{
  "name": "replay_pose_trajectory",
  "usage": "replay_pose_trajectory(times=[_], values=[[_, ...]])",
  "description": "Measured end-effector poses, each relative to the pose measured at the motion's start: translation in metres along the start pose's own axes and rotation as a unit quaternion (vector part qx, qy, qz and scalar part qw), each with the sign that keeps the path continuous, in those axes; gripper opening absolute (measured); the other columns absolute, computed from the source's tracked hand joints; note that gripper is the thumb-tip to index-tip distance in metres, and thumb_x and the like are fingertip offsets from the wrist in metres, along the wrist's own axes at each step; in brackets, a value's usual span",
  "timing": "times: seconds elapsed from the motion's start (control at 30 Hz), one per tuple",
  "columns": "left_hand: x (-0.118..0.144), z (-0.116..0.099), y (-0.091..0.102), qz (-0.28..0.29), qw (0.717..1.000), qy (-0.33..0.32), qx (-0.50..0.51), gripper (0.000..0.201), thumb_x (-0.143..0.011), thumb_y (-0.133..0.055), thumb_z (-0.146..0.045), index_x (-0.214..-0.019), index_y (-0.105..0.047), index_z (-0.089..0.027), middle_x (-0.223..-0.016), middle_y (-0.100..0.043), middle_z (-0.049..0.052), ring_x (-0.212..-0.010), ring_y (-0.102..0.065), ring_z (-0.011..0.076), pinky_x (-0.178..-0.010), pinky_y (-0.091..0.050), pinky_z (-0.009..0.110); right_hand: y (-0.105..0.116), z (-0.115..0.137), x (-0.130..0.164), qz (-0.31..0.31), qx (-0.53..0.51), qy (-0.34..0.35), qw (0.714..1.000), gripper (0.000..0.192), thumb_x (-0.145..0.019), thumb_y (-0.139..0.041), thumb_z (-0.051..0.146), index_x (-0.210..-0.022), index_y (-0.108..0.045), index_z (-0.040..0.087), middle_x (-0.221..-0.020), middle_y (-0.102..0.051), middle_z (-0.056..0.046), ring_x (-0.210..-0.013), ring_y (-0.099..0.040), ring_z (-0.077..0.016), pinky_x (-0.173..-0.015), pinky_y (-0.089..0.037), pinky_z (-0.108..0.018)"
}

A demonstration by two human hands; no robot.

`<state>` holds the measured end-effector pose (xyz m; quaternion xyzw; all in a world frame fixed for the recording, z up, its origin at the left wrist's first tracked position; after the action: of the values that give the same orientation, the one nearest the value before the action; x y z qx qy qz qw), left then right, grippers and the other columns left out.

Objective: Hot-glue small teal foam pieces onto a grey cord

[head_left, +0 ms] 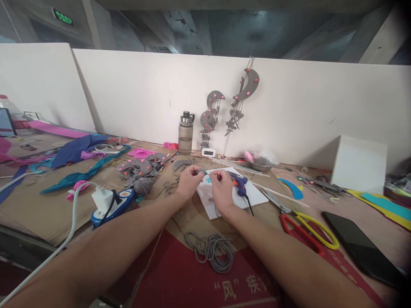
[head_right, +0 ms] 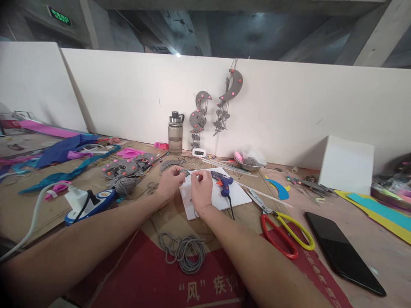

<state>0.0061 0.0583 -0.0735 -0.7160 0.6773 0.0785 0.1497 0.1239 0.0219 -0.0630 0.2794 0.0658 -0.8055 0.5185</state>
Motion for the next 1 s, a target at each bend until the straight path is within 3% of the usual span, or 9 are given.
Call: replay_pose_trajectory(times=[0.2, 0.4, 0.5, 0.63, 0.8, 1.0], values=[[-0.005, 0.003, 0.003, -0.019, 0.992, 0.055, 0.111, 0.02, -0.064, -0.067, -0.028, -0.071, -0.052, -0.016, -0.05, -0.05, -0.004, -0.043, -0.039, 0.0056, -0.043, -0.027, 0.019, -0.001, 0.009, 0.01, 0.061, -0.017, 0.065, 0.996, 0.019, -0.088, -0.042, 0.035, -0.085, -0.053, 0.019, -0.086, -0.053, -0.002, -0.082, -0.048, -0.016, -0.079, -0.039, -0.03], [-0.008, 0.001, 0.005, -0.028, 0.987, 0.068, 0.141, 0.024, -0.06, -0.07, -0.029, -0.067, -0.051, -0.016, -0.052, -0.049, -0.005, -0.045, -0.04, 0.005, -0.043, -0.028, 0.019, -0.005, 0.007, 0.009, 0.07, 0.015, 0.009, 0.997, 0.027, -0.081, -0.05, 0.032, -0.105, -0.048, 0.018, -0.091, -0.052, -0.003, -0.079, -0.05, -0.0166, -0.077, -0.042, -0.031], [-0.008, -0.001, 0.006, -0.031, 0.987, 0.067, 0.142, 0.024, -0.06, -0.07, -0.028, -0.066, -0.05, -0.017, -0.05, -0.047, -0.005, -0.043, -0.04, 0.0049, -0.042, -0.027, 0.019, -0.004, 0.009, 0.001, 0.121, 0.081, 0.007, 0.989, 0.025, -0.077, -0.054, 0.029, -0.099, -0.055, 0.018, -0.091, -0.058, -0.005, -0.081, -0.054, -0.0184, -0.076, -0.041, -0.031], [-0.011, -0.002, 0.008, -0.042, 0.987, 0.072, 0.139, 0.024, -0.059, -0.069, -0.027, -0.067, -0.048, -0.017, -0.047, -0.046, -0.006, -0.041, -0.038, 0.0047, -0.041, -0.025, 0.019, 0.002, 0.018, -0.004, 0.24, 0.172, 0.038, 0.955, 0.01, -0.079, -0.053, 0.027, -0.077, -0.06, 0.02, -0.076, -0.063, -0.005, -0.071, -0.054, -0.0184, -0.066, -0.035, -0.03], [-0.016, 0.002, 0.013, -0.051, 0.987, 0.073, 0.133, 0.024, -0.062, -0.067, -0.028, -0.067, -0.046, -0.018, -0.047, -0.044, -0.007, -0.039, -0.035, 0.0043, -0.04, -0.023, 0.019, 0.014, 0.047, 0.007, 0.264, 0.241, 0.138, 0.924, 0.011, -0.083, -0.053, 0.026, -0.075, -0.059, 0.021, -0.075, -0.064, -0.004, -0.067, -0.052, -0.0168, -0.061, -0.028, -0.028], [-0.018, 0.002, 0.017, -0.069, 0.989, 0.07, 0.111, 0.018, -0.068, -0.062, -0.019, -0.065, -0.044, -0.018, -0.048, -0.042, -0.006, -0.041, -0.036, 0.0048, -0.043, -0.025, 0.021, 0.041, 0.113, 0.02, 0.329, 0.137, 0.147, 0.923, 0.029, -0.083, -0.054, 0.03, -0.056, -0.054, 0.021, -0.054, -0.054, 0.003, -0.049, -0.041, -0.0107, -0.051, -0.024, -0.026]])
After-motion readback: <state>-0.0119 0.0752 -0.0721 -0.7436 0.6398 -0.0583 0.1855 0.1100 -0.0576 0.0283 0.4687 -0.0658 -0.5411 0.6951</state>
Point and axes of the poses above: each hand's wrist, its own x-axis away from the middle knuckle, its own y-axis out of the back of the hand, z = x × y, the point moved 1 cm from there along -x, towards the middle knuckle
